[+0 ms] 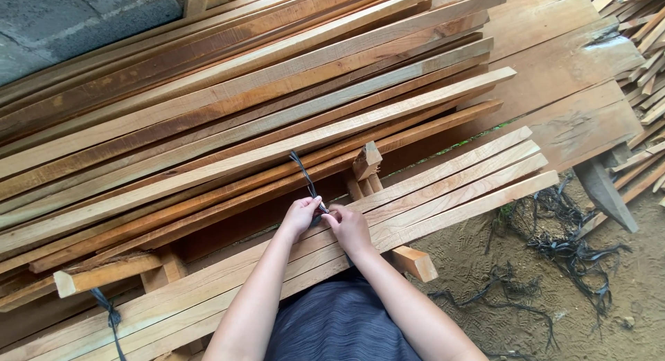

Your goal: Stacking thin wood planks and securing them into bundles using black plastic ties.

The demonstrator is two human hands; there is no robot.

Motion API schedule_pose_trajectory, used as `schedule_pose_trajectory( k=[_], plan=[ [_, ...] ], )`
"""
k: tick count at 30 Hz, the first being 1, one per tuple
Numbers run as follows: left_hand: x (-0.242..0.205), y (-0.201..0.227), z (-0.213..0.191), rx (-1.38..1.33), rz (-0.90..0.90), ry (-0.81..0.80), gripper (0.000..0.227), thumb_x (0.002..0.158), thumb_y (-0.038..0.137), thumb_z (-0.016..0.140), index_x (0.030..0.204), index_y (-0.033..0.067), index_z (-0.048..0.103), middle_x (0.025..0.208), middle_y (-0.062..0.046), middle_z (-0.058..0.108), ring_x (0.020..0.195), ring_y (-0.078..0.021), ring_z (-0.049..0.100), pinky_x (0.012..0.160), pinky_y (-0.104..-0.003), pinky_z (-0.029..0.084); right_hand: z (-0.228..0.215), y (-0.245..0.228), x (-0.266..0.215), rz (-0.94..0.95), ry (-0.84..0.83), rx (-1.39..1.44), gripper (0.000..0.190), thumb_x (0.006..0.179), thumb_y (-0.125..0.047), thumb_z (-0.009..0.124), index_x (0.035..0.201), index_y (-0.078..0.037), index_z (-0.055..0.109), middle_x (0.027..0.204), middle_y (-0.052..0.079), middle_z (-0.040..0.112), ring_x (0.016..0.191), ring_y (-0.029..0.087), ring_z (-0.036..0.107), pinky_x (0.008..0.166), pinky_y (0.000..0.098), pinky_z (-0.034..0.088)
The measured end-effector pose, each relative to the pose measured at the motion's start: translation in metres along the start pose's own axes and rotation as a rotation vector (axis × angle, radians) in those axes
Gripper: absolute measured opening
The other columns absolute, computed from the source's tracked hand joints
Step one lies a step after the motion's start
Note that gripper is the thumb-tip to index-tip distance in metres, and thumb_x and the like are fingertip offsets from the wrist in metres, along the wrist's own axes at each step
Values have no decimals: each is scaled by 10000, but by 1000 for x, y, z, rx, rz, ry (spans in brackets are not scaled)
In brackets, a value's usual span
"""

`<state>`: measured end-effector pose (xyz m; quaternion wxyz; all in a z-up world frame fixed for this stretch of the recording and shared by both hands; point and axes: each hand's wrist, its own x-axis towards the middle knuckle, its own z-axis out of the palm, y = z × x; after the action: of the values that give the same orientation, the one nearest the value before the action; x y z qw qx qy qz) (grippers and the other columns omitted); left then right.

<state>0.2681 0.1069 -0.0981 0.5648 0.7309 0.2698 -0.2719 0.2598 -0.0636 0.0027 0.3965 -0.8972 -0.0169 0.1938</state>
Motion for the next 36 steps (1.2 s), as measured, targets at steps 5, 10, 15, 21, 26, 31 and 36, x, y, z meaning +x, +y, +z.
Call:
schedule_pose_trajectory(
  k=[5,10,15,21,26,31,36],
  plan=[
    [10,-7,-2,-40,-44,12,321,971,436,625,826,217,809,645,44,725,667,-73,651,667,-223,459,12,9,0,-280,150,-209,267,966,-357,683,1188,-228,755,826,56,738,808,274,739,669,407,591],
    [5,-4,1,-128,-45,1,299,976,400,644,860,184,815,706,30,751,690,-69,692,691,-204,488,-1,-7,9,70,-86,-114,249,936,-387,676,1040,-185,779,878,56,772,943,295,737,786,434,589],
    [-4,8,0,-171,-5,-2,294,986,384,657,855,170,810,697,0,745,681,-85,697,693,-218,523,-9,-15,21,249,-183,-99,256,915,-406,675,964,-187,799,870,57,782,1017,328,725,854,462,574],
    [-17,14,-1,-147,26,-17,311,982,385,663,821,154,797,675,11,718,673,-85,656,688,-214,491,8,-2,19,313,-269,-124,303,927,-467,641,823,-232,802,781,32,770,1004,300,729,832,423,571],
    [-10,15,0,-108,55,-22,327,992,381,645,797,162,790,652,3,710,676,-86,618,667,-226,461,6,10,21,291,-353,205,207,910,-210,639,967,-108,811,738,66,760,782,153,682,706,299,517],
    [-28,35,-3,-60,52,-33,326,991,389,643,780,181,778,614,23,668,651,-79,588,629,-221,412,8,11,9,243,-332,264,279,807,-77,692,1072,-58,774,874,58,758,838,158,695,734,308,559],
    [-17,24,0,-76,12,-35,312,992,396,631,826,187,793,655,26,715,659,-81,615,656,-219,447,-2,-7,-5,148,-206,114,242,822,-114,643,1009,-151,792,860,44,778,853,211,757,755,385,578]
  ],
)
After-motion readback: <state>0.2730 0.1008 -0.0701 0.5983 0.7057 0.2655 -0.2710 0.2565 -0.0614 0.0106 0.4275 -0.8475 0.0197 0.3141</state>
